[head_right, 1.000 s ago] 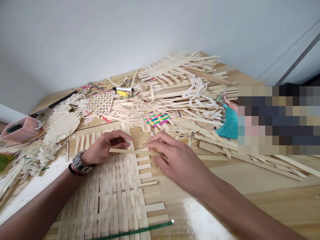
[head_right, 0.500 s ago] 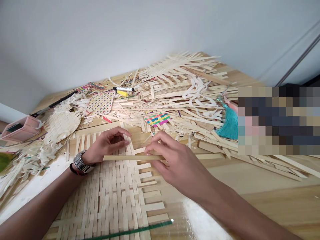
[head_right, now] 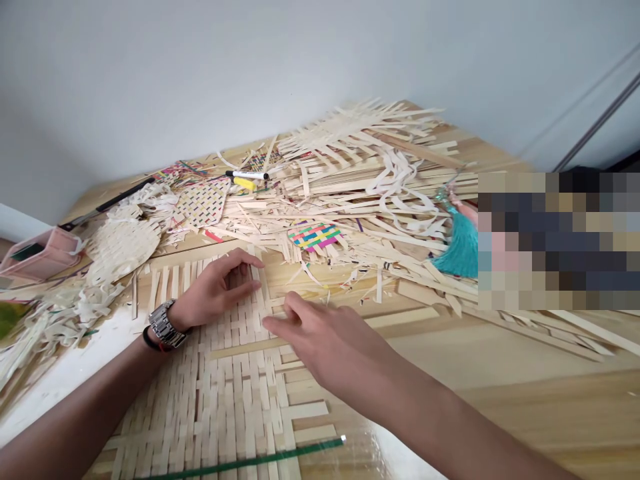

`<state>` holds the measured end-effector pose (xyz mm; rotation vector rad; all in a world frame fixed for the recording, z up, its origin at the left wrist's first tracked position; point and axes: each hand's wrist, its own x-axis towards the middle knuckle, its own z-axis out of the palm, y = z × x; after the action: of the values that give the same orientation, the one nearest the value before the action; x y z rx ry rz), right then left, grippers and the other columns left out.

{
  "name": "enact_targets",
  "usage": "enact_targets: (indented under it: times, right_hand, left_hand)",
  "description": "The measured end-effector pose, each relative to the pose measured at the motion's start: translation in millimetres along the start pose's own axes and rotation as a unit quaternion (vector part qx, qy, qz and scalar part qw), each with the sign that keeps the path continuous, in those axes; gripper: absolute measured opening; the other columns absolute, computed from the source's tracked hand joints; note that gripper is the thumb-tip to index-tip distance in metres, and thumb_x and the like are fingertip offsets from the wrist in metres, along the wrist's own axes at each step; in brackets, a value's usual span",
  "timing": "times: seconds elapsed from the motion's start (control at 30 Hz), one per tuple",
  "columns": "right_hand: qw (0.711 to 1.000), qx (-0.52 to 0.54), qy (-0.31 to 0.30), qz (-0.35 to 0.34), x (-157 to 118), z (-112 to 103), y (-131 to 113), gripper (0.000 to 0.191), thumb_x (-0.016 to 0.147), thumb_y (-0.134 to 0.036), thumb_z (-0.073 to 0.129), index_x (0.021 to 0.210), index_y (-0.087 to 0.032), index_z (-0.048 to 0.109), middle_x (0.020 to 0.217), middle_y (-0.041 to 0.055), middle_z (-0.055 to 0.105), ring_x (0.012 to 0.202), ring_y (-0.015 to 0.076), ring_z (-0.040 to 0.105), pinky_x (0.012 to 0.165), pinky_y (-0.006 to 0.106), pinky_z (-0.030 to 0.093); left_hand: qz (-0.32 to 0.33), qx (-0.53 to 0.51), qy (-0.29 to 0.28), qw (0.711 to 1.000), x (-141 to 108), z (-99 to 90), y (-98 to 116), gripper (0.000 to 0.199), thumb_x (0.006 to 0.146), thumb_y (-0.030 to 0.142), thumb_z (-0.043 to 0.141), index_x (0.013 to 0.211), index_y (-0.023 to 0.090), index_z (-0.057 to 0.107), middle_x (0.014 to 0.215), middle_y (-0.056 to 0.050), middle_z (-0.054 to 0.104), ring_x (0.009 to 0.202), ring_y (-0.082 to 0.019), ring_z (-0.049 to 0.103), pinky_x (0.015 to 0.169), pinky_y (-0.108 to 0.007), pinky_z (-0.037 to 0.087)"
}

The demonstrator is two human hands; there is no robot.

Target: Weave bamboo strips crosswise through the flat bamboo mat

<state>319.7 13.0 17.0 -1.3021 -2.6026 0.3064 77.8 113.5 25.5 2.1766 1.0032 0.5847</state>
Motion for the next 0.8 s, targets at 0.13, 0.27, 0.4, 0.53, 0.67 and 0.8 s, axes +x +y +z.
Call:
enact_targets:
  times: [0.13, 0.27, 0.4, 0.53, 0.67, 0.8]
  right_hand:
    - [1.000, -0.016, -0.006, -0.002, 1.0, -1.2, -2.0, 0.048, 0.086, -0.006, 0.061, 0.125, -0.032, 0.068, 0.103, 0.0017, 0.064, 0.063, 0.0103, 0.049, 0.055, 0.030, 0.015]
    - [1.000, -0.017, -0.001, -0.008, 1.9, -4.6, -3.2, 0.040, 0.089, -0.009, 0.058, 0.121, -0.029, 0.070, 0.100, 0.0023, 0.063, 0.065, 0.0113, 0.052, 0.054, 0.029, 0.016]
    - [1.000, -0.006, -0.001, -0.009, 3.2, -8.2, -4.5, 0.039, 0.088, -0.009, 0.057, 0.119, -0.029, 0.071, 0.100, 0.0026, 0.063, 0.064, 0.0115, 0.054, 0.054, 0.029, 0.019]
    - [1.000, -0.013, -0.002, -0.001, 5.2, -9.2, -5.8, 0.042, 0.087, -0.009, 0.059, 0.120, -0.030, 0.072, 0.097, 0.0026, 0.063, 0.061, 0.0117, 0.051, 0.052, 0.029, 0.017]
    - [1.000, -0.023, -0.011, 0.005, 5.7, -8.7, -6.6, 0.044, 0.087, -0.007, 0.060, 0.122, -0.031, 0.072, 0.096, 0.0027, 0.063, 0.060, 0.0118, 0.050, 0.053, 0.030, 0.014]
    - [1.000, -0.014, -0.017, 0.011, 5.0, -8.3, -6.4, 0.043, 0.088, -0.007, 0.061, 0.122, -0.031, 0.071, 0.099, 0.0025, 0.063, 0.062, 0.0124, 0.052, 0.054, 0.030, 0.014]
  left_hand:
    - [0.010, 0.043, 0.008, 0.999, 0.3, 0.5, 0.5, 0.024, 0.095, 0.024, 0.069, 0.119, 0.021, 0.068, 0.102, -0.005, 0.064, 0.085, -0.017, 0.057, 0.080, -0.033, 0.049]
    - [0.012, 0.060, 0.009, 0.998, 0.5, 1.7, 2.1, 0.022, 0.097, 0.023, 0.066, 0.118, 0.020, 0.068, 0.104, -0.005, 0.063, 0.088, -0.017, 0.058, 0.081, -0.033, 0.050]
    - [0.007, 0.057, 0.008, 0.998, 0.7, 2.3, 2.7, 0.021, 0.098, 0.025, 0.064, 0.118, 0.019, 0.069, 0.103, -0.006, 0.063, 0.087, -0.018, 0.058, 0.081, -0.034, 0.049]
    - [0.009, 0.052, 0.010, 0.999, 0.8, 2.0, 3.4, 0.021, 0.098, 0.024, 0.063, 0.117, 0.020, 0.068, 0.103, -0.006, 0.063, 0.088, -0.018, 0.058, 0.081, -0.034, 0.050]
    - [0.008, 0.054, 0.010, 0.998, 0.4, 1.5, 4.1, 0.020, 0.098, 0.024, 0.063, 0.117, 0.019, 0.068, 0.103, -0.006, 0.062, 0.088, -0.018, 0.058, 0.084, -0.034, 0.050]
    - [0.006, 0.056, 0.007, 0.998, 0.2, 1.5, 4.8, 0.020, 0.099, 0.023, 0.062, 0.117, 0.019, 0.068, 0.105, -0.006, 0.062, 0.090, -0.018, 0.059, 0.086, -0.035, 0.052]
